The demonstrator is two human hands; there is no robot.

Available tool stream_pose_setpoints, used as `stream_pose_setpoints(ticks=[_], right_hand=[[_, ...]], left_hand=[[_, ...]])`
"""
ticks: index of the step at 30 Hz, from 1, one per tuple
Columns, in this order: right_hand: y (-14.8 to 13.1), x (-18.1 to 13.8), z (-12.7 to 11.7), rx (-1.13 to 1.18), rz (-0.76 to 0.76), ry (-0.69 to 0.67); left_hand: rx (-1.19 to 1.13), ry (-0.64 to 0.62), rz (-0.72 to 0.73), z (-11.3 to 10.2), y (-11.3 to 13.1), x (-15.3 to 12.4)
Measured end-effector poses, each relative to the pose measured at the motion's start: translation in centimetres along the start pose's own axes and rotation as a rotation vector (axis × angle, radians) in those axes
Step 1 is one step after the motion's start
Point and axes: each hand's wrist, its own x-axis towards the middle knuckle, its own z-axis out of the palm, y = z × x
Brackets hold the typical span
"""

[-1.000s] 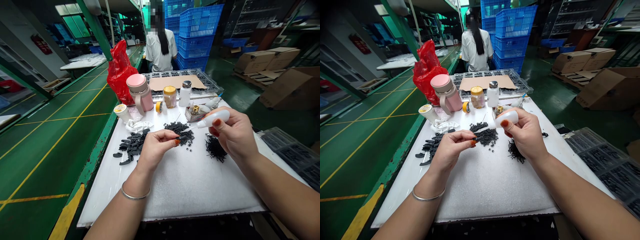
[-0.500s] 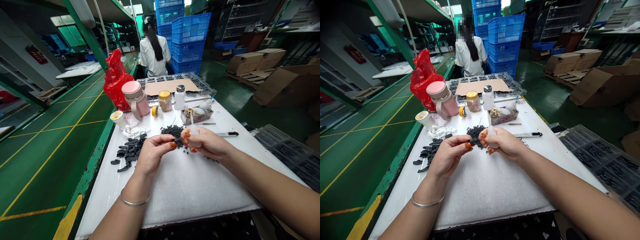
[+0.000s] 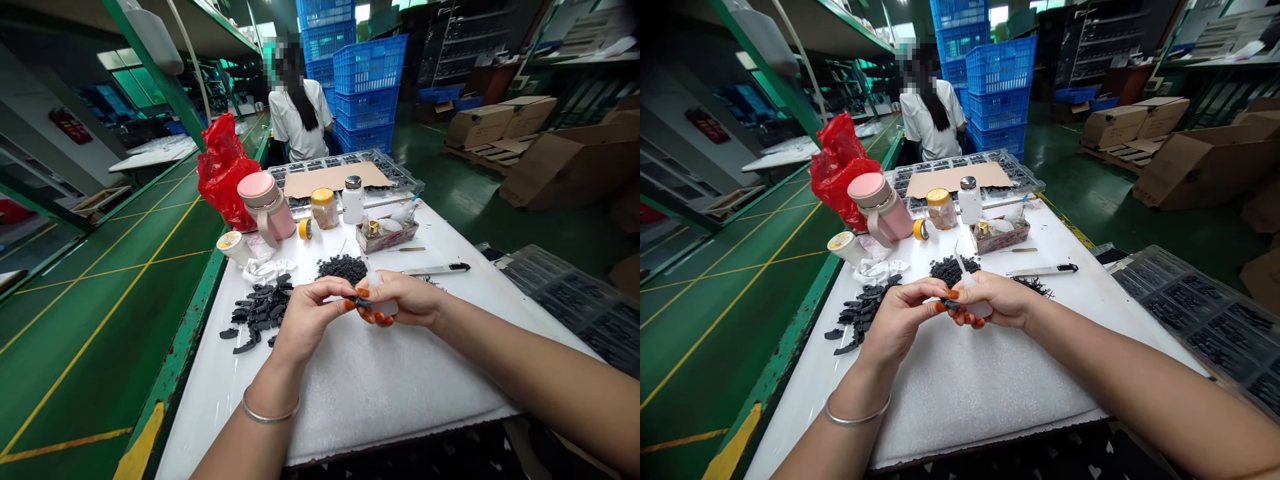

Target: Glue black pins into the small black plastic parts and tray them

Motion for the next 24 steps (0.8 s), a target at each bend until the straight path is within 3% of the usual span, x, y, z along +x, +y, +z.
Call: stream_pose_setpoints(ticks=[6, 12, 18, 24], right_hand=[[-0.1, -0.1, 0.0, 0.003, -0.085, 0.070], [-1.2, -0.7, -0.2, -0.056, -0.272, 0.207], [-2.4, -1.5, -1.1, -0.105, -0.393, 0.317], [-2.4, -1.4, -1.4, -0.214, -0.443, 0.345]], left_hand=[[-0.107, 0.073, -0.135, 0.1, 0.4, 0.1], [-0.046, 0.128, -0.153, -0.2, 0.5, 0.3], [0.431, 0.101, -0.040, 0.9, -0.6, 0.5], [0.918, -0.041, 0.115, 2.2, -2.3, 0.7]])
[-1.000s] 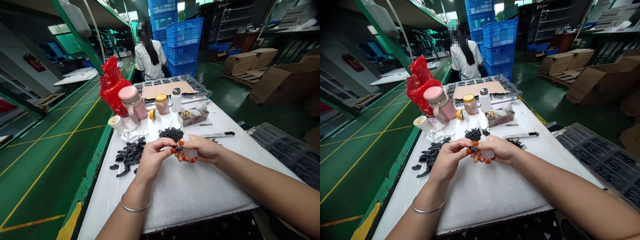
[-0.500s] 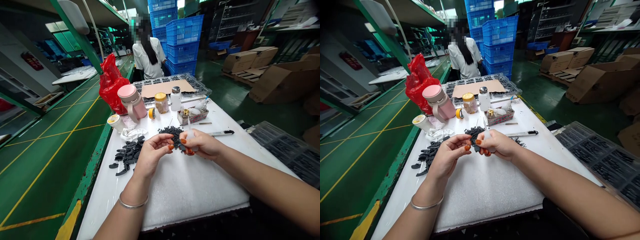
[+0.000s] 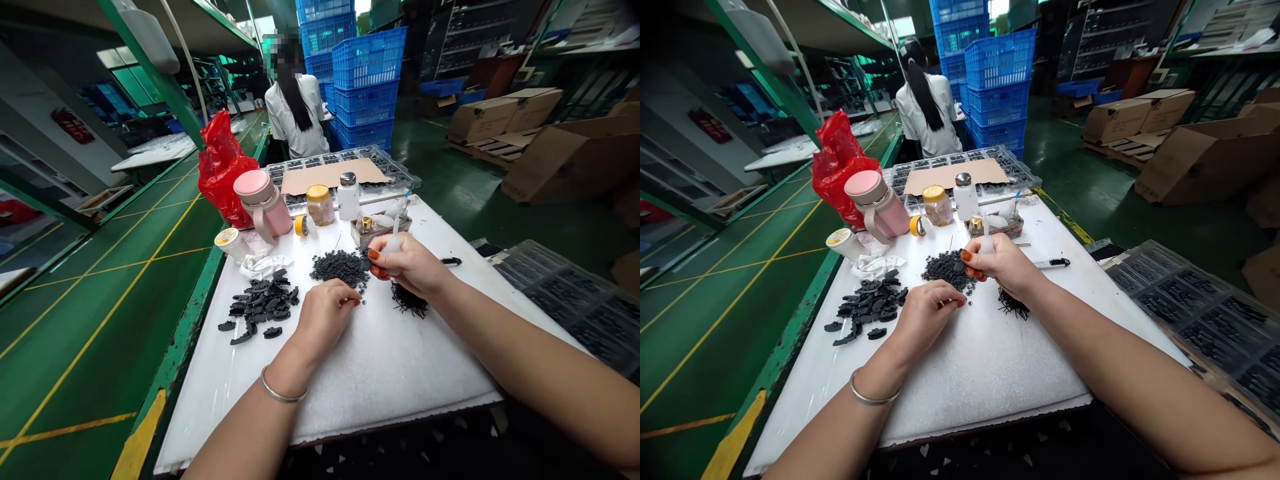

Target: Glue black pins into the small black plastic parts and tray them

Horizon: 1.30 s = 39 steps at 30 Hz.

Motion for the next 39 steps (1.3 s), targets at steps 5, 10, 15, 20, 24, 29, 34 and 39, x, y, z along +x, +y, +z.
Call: stream_pose_setpoints(ticks=[5, 10, 15, 20, 24, 29, 34, 39], right_hand=[[0.4, 0.1, -0.1, -0.127, -0.053, -0.029], [0.5, 0.2, 0.0, -0.222, -0.103, -0.043], [0.2, -0.2, 0.3, -0.330, -0.142, -0.020], [0.2, -0.6, 0.8, -0.403, -0.184, -0.017], [0.1, -1.1, 1.5, -0.489, -0.221, -0.020], [-0.1, -1.7, 2.1, -0.579, -0.248, -0.036], [-0.2, -2.2, 2.4, -0.712, -0.355, -0.031], [-0.1, -2.5, 2.6, -0.831, -0.522, -0.051]], left_hand=[[0.193, -0.032, 0.003, 0.8, 0.3, 0.1], [0.214, -0.044, -0.009, 0.7, 0.4, 0.1], [-0.064, -0.035, -0.107, -0.2, 0.1, 0.1], [-0.762, -0.047, -0.346, -1.9, 0.1, 0.0], [-1.092, 0.033, -0.397, -3.1, 0.2, -0.2], [-1.311, 0.052, -0.454, -3.4, 0.5, -0.4], [-1.461, 0.044, -0.458, -3.1, 0.5, -0.5], [-1.515, 0.038, -0.467, -2.9, 0.6, -0.6]])
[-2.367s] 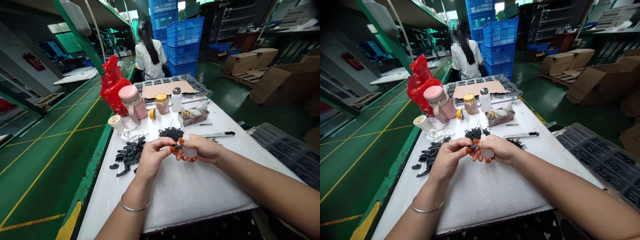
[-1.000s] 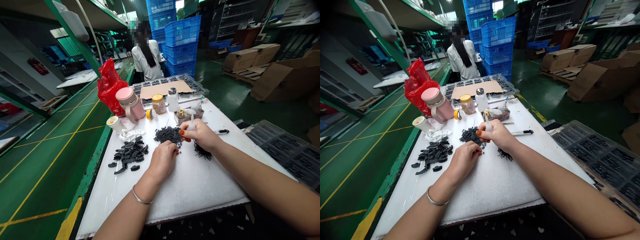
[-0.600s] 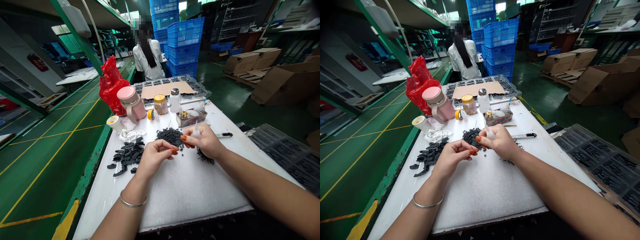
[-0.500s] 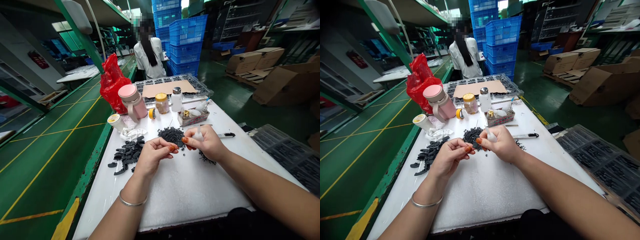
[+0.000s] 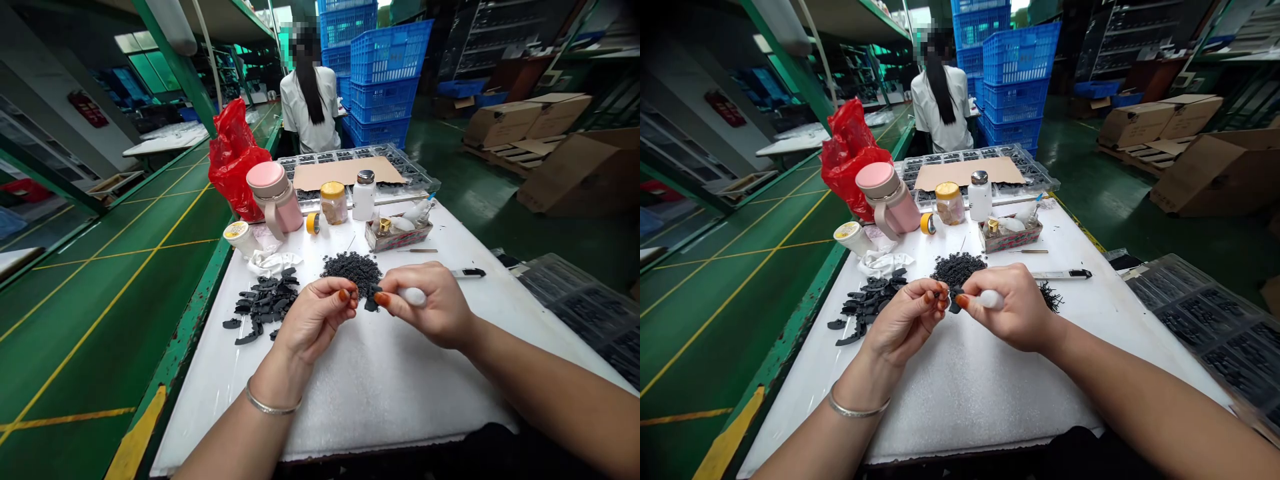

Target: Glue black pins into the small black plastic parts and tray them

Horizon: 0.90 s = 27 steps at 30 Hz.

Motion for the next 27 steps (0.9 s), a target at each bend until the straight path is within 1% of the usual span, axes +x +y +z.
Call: stream_pose_setpoints(ticks=[6, 11, 14, 16, 19, 27], right_hand=[[-0.1, -0.3, 0.5, -0.056, -0.124, -0.008], [-0.4, -0.3, 0.8, -0.091, -0.149, -0.008], [-0.4, -0.1, 0.8, -0.086, -0.182, 0.022], [-0.4, -0.1, 0.9, -0.086, -0.203, 0.038], [-0.3, -0.1, 1.0, -0.102, -0.223, 0.028], [-0.2, -0.2, 1.1, -0.132, -0.218, 0.020]], left_hand=[[-0.020, -0.001, -0.008, -0.2, -0.3, 0.0], [-0.038, 0.027, -0.027, -0.1, -0.4, 0.0], [-0.048, 0.044, -0.032, 0.0, -0.4, 0.0], [-0.057, 0.047, -0.035, 0.0, -0.4, 0.0], [-0.071, 0.044, -0.044, 0.0, -0.4, 0.0], [-0.067, 0.042, -0.064, 0.0, -0.4, 0.2]])
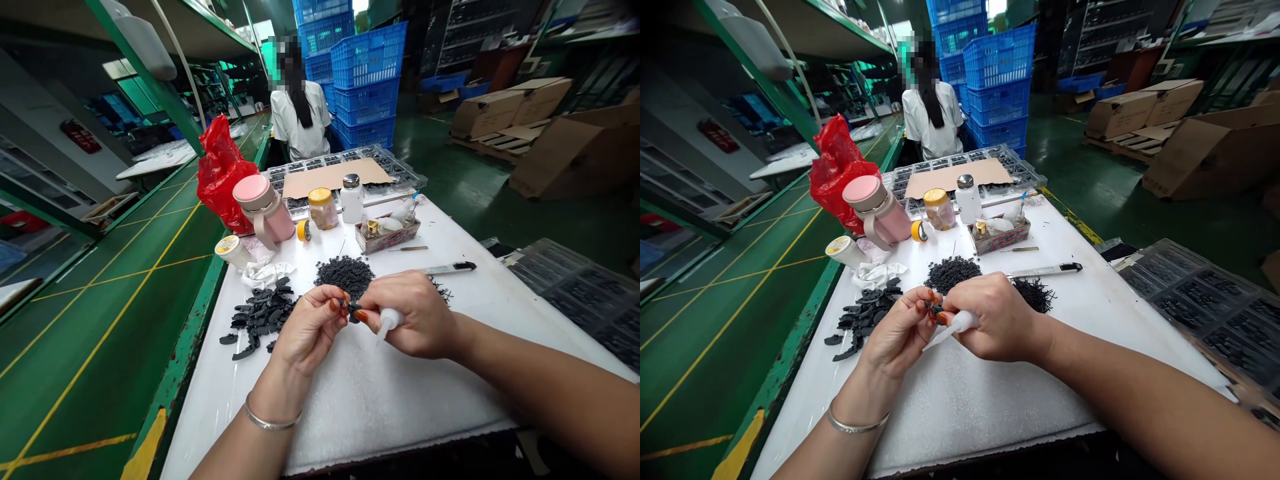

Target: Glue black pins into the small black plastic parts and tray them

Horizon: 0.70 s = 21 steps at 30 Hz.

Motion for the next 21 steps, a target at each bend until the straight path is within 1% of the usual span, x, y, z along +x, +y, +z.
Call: stream_pose_setpoints(ticks=[6, 21], right_hand=[[0.04, 0.04, -0.03, -0.014, 0.024, -0.023], [0.02, 0.09, -0.02, -0.004, 0.044, -0.028]], left_hand=[[0.019, 0.001, 0.013, -0.07, -0.02, 0.05], [0.071, 0.041, 0.038, -0.05, -0.01, -0.08]])
